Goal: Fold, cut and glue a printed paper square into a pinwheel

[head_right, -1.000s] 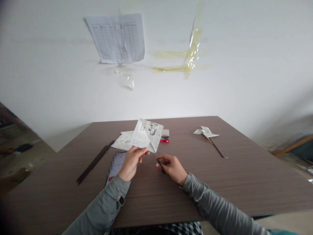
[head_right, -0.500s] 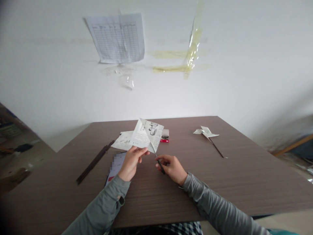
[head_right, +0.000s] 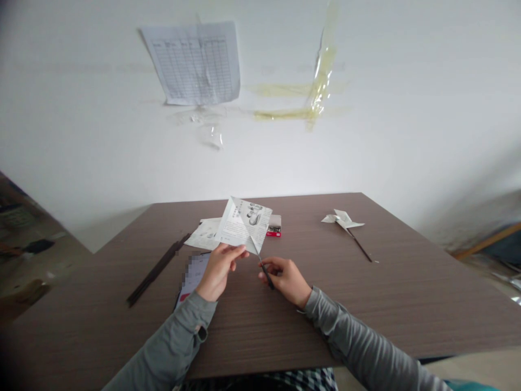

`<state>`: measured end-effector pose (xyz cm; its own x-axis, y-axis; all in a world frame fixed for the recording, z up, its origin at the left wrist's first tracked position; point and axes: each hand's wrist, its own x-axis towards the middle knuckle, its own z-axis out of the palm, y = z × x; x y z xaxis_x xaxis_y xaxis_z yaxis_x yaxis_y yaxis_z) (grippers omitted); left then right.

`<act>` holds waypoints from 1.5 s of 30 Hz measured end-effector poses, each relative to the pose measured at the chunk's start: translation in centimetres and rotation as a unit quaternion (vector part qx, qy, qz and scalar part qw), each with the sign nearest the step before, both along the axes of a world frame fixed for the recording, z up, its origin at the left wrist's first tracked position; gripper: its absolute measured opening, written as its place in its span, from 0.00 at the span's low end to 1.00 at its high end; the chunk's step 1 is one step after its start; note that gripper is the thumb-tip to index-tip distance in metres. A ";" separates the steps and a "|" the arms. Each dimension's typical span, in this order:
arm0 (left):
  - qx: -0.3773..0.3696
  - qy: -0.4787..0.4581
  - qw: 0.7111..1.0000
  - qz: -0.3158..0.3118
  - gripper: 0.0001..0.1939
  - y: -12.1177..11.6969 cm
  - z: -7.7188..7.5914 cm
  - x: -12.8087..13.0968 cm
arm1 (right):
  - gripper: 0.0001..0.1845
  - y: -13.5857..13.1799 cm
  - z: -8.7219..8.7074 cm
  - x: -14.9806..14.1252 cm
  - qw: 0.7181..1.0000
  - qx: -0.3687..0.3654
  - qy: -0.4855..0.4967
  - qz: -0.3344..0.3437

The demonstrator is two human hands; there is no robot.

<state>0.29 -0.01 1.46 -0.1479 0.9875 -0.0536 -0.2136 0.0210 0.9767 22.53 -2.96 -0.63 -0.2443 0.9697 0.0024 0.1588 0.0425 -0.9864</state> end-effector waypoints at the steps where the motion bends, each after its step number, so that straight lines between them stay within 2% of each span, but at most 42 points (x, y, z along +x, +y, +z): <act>1: 0.000 0.001 1.000 0.000 0.17 0.0 0.0 0.0 | 0.37 0.0 0.0 0.0 1.000 0.000 0.000 -0.001; 14: 0.001 0.010 1.000 -0.005 0.20 0.1 -0.3 -0.3 | 0.37 -0.2 0.6 0.0 1.000 0.015 -0.008 -0.007; 24: -0.003 0.026 1.000 -0.014 0.14 -0.1 0.1 -0.2 | 0.39 -0.1 0.3 0.0 1.000 0.025 -0.012 -0.010; 33: -0.005 0.022 1.000 -0.019 0.16 -0.2 0.3 -0.1 | 0.35 -0.2 0.6 -0.1 1.000 0.023 -0.013 -0.012; 45: -0.005 0.025 0.999 -0.022 0.16 -0.2 0.3 0.0 | 0.38 -0.1 0.5 0.0 1.000 0.016 -0.009 -0.010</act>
